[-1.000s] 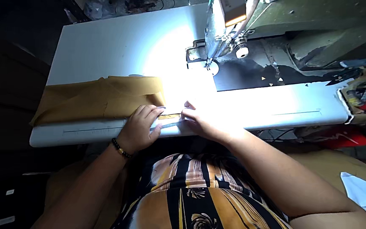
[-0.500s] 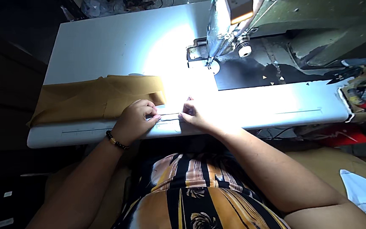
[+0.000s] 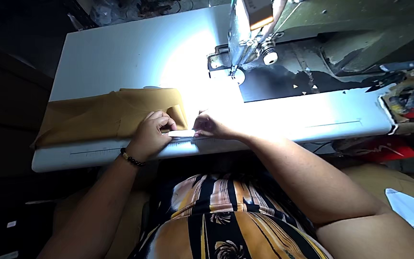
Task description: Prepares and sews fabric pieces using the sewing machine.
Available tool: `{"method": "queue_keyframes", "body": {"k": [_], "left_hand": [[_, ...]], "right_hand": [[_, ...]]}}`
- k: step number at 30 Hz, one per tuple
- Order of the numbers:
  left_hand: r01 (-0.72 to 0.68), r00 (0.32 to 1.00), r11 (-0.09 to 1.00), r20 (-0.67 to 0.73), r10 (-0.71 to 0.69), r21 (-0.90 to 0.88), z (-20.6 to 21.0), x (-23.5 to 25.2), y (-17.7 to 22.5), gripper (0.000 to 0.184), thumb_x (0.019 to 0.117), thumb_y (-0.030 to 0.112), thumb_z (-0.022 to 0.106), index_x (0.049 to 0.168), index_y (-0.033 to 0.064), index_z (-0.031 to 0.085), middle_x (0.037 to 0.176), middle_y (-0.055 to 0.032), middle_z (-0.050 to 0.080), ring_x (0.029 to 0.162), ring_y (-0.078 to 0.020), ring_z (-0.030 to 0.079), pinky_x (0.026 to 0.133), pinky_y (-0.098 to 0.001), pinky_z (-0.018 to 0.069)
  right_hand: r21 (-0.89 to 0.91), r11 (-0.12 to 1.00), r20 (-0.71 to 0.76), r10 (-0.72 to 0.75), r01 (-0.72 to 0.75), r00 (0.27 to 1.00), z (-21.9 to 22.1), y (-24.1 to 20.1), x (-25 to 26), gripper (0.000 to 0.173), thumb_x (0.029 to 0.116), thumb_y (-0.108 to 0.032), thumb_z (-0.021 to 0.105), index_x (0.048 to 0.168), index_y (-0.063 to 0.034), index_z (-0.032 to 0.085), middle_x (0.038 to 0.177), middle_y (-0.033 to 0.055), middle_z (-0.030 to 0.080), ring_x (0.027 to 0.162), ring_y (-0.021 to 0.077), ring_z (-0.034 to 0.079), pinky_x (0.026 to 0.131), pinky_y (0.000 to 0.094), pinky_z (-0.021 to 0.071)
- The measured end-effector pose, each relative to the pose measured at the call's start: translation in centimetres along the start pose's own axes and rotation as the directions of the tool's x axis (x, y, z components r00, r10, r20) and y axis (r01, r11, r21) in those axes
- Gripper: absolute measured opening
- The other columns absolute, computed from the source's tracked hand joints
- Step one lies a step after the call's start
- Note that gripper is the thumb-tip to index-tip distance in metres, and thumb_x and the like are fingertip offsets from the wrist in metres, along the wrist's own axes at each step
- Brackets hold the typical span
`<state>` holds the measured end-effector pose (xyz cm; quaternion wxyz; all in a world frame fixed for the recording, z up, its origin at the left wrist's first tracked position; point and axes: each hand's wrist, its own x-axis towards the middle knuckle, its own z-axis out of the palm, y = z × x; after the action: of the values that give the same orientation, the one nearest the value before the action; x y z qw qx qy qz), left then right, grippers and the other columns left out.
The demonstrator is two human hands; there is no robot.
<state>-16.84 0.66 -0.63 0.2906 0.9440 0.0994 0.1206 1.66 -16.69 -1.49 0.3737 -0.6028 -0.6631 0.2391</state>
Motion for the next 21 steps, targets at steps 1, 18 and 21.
{"method": "queue_keyframes", "body": {"k": [1, 18, 21], "left_hand": [[-0.022, 1.000, 0.999, -0.005, 0.022, 0.041, -0.1, -0.2, 0.3, 0.018, 0.0749, 0.004, 0.077, 0.092, 0.0090, 0.077, 0.102, -0.0083, 0.067, 0.101, -0.0250, 0.062, 0.088, -0.0441, 0.0504], [0.171, 0.976, 0.970, 0.167, -0.143, -0.171, -1.8, -0.3, 1.5, 0.028, 0.0850, 0.004, 0.076, 0.113, 0.0050, 0.077, 0.107, -0.0047, 0.070, 0.082, -0.0039, 0.067, 0.072, -0.0194, 0.0576], [0.141, 0.989, 0.980, 0.067, -0.133, -0.139, -1.0, -0.7, 1.3, 0.026, 0.0825, 0.006, 0.080, 0.108, 0.0059, 0.078, 0.101, -0.0034, 0.071, 0.078, -0.0021, 0.066, 0.070, -0.0175, 0.0561]], "right_hand": [[0.023, 0.999, -0.002, 0.033, -0.033, 0.999, 0.2, -0.1, -0.1, 0.021, 0.0884, -0.008, 0.076, 0.093, 0.0113, 0.069, 0.086, 0.0175, 0.064, 0.078, 0.0167, 0.058, 0.071, 0.0263, 0.0464], [0.145, 0.928, 0.002, 0.347, -0.344, 0.938, 1.1, -1.3, 1.0, 0.007, 0.0843, 0.007, 0.070, 0.085, 0.0079, 0.062, 0.088, 0.0124, 0.056, 0.078, 0.0146, 0.054, 0.069, 0.0280, 0.0439], [0.126, 0.931, -0.024, 0.347, -0.342, 0.938, 1.3, -1.4, 0.8, 0.005, 0.0866, 0.007, 0.067, 0.088, 0.0083, 0.063, 0.089, 0.0139, 0.057, 0.080, 0.0163, 0.055, 0.070, 0.0292, 0.0455]]}}
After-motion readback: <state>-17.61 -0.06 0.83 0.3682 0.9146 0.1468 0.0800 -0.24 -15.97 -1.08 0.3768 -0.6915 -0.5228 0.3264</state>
